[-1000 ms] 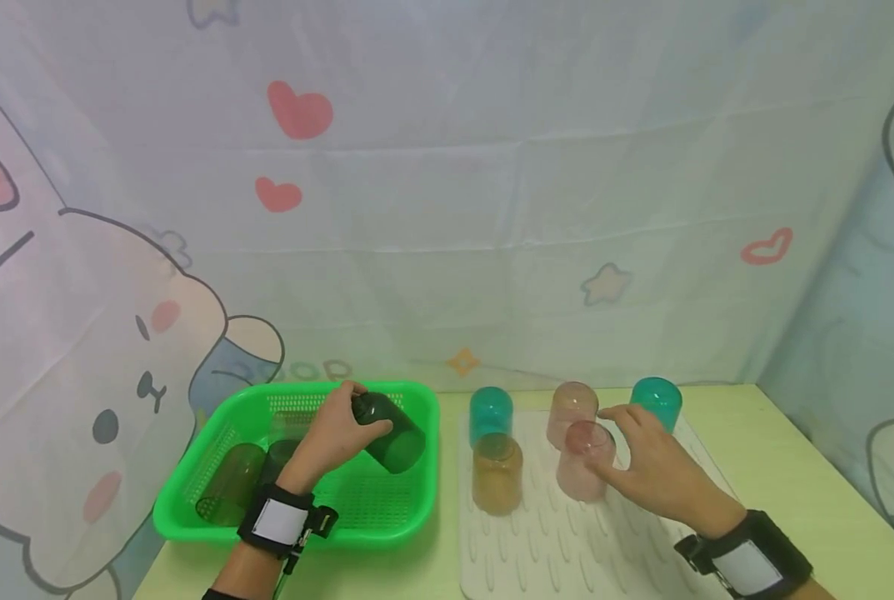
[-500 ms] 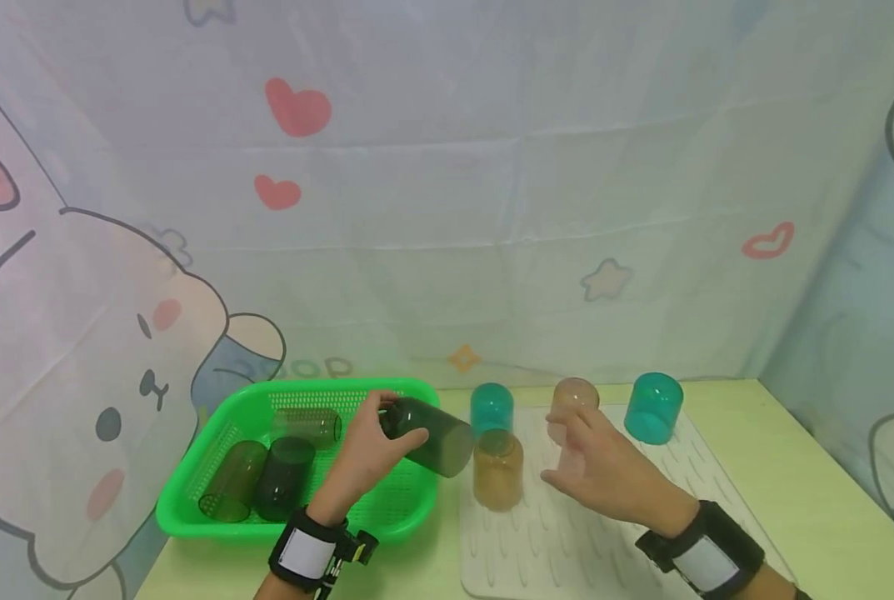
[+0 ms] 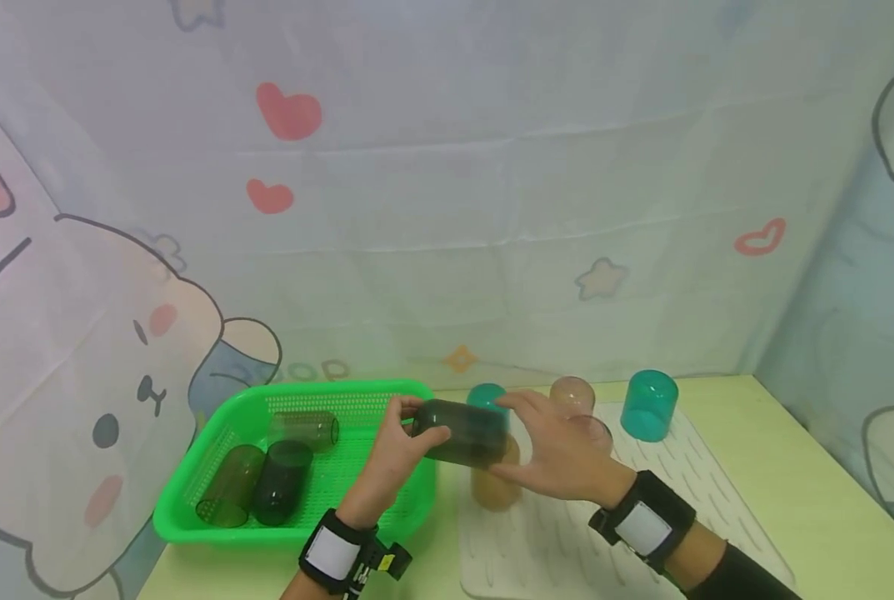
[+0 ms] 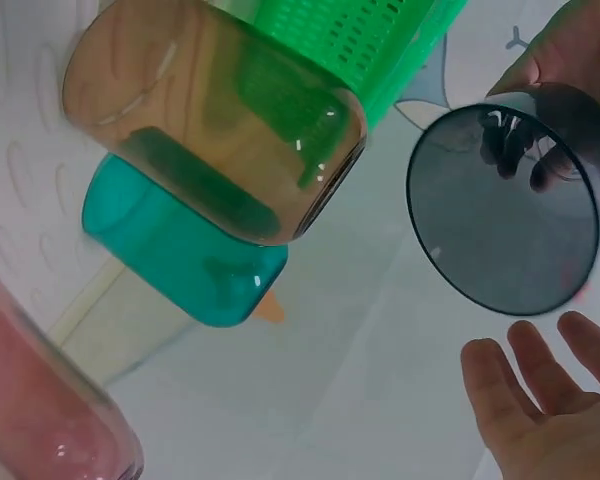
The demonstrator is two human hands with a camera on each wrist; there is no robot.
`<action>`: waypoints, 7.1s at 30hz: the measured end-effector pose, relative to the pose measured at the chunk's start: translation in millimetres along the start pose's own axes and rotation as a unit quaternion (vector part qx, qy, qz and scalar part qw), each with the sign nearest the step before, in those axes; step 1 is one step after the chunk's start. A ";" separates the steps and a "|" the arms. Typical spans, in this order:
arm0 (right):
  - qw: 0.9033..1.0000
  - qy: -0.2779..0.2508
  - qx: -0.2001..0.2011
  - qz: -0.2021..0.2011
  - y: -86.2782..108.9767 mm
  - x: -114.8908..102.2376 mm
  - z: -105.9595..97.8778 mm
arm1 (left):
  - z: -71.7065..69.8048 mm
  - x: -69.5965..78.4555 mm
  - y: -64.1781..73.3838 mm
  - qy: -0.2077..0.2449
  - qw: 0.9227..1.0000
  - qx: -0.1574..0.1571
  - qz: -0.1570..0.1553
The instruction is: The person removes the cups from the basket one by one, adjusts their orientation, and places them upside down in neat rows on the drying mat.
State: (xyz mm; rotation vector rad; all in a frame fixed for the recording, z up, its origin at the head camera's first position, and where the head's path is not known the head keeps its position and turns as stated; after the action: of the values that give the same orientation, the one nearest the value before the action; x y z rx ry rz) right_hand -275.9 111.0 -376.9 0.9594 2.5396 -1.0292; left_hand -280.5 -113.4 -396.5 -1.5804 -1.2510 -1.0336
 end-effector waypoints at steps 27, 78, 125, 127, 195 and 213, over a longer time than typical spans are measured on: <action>0.988 0.101 -0.036 -0.110 -30.2 -0.9 10.2 | 22.8 -1.6 -2.6 0.081 0.996 0.043 -0.020; 0.960 -0.053 0.155 0.227 97.8 102.2 -88.1 | -88.8 -4.0 6.1 -0.410 0.912 -0.026 0.012; 0.905 -0.040 0.045 0.420 147.5 171.1 -53.4 | -97.3 -13.8 8.6 -0.413 0.910 -0.039 -0.006; 0.906 -0.042 0.047 0.419 148.6 171.5 -54.0 | -96.8 -14.0 8.6 -0.414 0.909 -0.040 -0.006; 0.974 0.076 0.022 0.210 94.6 87.7 -60.5 | -129.1 -105.9 -82.6 -0.714 0.689 -0.103 -0.069; 0.971 0.069 0.011 0.227 93.1 88.0 -62.3 | -127.8 -84.9 -79.4 -0.656 0.739 -0.148 -0.047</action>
State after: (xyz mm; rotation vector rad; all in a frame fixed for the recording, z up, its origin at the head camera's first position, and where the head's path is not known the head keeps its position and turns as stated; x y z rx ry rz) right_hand -280.0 246.7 -419.9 1.5726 2.2455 -0.8750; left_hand -384.4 -247.4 -429.0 -2.6603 -2.1114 0.0529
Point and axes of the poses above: each hand's wrist, its own y-axis away from the middle knuckle, its own z-axis out of the palm, x = y × z, the point moved 2 cm from there along -y, towards the middle knuckle, and after that the axes turned 11 degrees about -y, right-handed, at the moved point
